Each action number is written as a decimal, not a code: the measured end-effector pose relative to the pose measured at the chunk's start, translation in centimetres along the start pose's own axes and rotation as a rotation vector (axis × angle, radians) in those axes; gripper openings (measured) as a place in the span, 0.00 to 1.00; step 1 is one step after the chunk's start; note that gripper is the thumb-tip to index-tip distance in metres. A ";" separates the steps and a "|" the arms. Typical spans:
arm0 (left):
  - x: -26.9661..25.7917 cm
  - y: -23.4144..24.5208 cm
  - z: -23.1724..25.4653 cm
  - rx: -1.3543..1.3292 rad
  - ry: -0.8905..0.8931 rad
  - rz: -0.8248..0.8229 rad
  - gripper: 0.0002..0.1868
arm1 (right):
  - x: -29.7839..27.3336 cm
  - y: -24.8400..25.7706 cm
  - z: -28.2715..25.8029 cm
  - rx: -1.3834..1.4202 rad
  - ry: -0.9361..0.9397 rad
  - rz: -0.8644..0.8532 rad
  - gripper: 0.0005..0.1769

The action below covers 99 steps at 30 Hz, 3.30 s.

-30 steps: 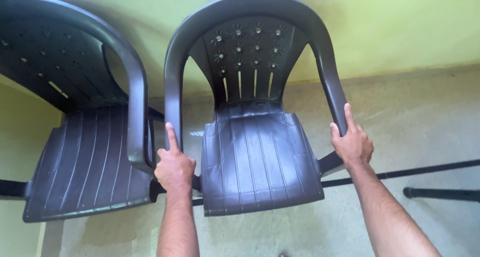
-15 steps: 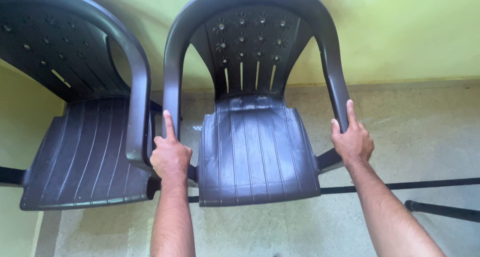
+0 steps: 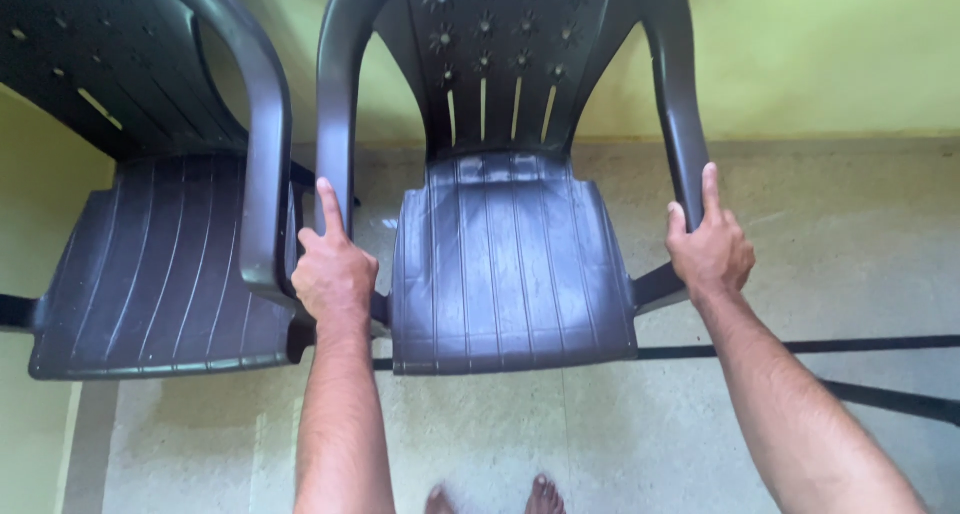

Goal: The person moves a plastic chair to align it with another chair, then wipes the seat and backrest with their hands. They lock a window, pick up a colorful mat, shake it, and place it back on the floor. Finally, they pick up small debris from the floor near the wall.

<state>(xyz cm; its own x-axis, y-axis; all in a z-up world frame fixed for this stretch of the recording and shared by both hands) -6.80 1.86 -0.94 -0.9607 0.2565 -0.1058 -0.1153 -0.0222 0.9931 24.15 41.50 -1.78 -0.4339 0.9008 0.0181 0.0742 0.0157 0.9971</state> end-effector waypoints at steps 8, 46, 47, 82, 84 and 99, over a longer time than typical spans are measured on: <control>0.3 0.2 0.0 0.004 -0.006 0.019 0.54 | -0.2 -0.6 0.0 -0.033 -0.036 -0.048 0.43; -7.0 -22.1 12.7 -0.059 -0.257 -0.290 0.39 | -0.7 -0.4 -0.6 0.025 0.066 0.091 0.42; -6.9 -22.0 12.8 -0.053 -0.257 -0.282 0.39 | -0.5 -0.4 -0.7 0.041 0.070 0.092 0.42; -5.8 -21.3 13.5 -0.042 -0.266 -0.391 0.41 | -2.7 -24.4 -29.5 0.156 0.792 -0.495 0.34; -6.0 -21.1 13.6 -0.064 -0.282 -0.285 0.39 | 0.5 -22.5 -23.9 0.080 0.741 -0.255 0.34; 3.7 -24.3 19.6 -0.255 -0.162 -0.050 0.36 | 3.2 -23.2 -15.9 0.041 0.449 -0.167 0.35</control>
<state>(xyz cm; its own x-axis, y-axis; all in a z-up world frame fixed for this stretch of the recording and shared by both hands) -2.58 22.24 -24.44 -0.9017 0.4140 -0.1245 -0.2410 -0.2425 0.9397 6.77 37.13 -23.68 -0.7875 0.6078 -0.1026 0.0020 0.1690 0.9856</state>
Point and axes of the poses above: each hand's wrist, its own x-axis towards the middle knuckle, its own y-axis out of the back of the hand, z = x × y, the point moved 7 cm from there along x, towards the middle knuckle, and after that the axes turned 1 degree about -z, right-handed, at the moved point
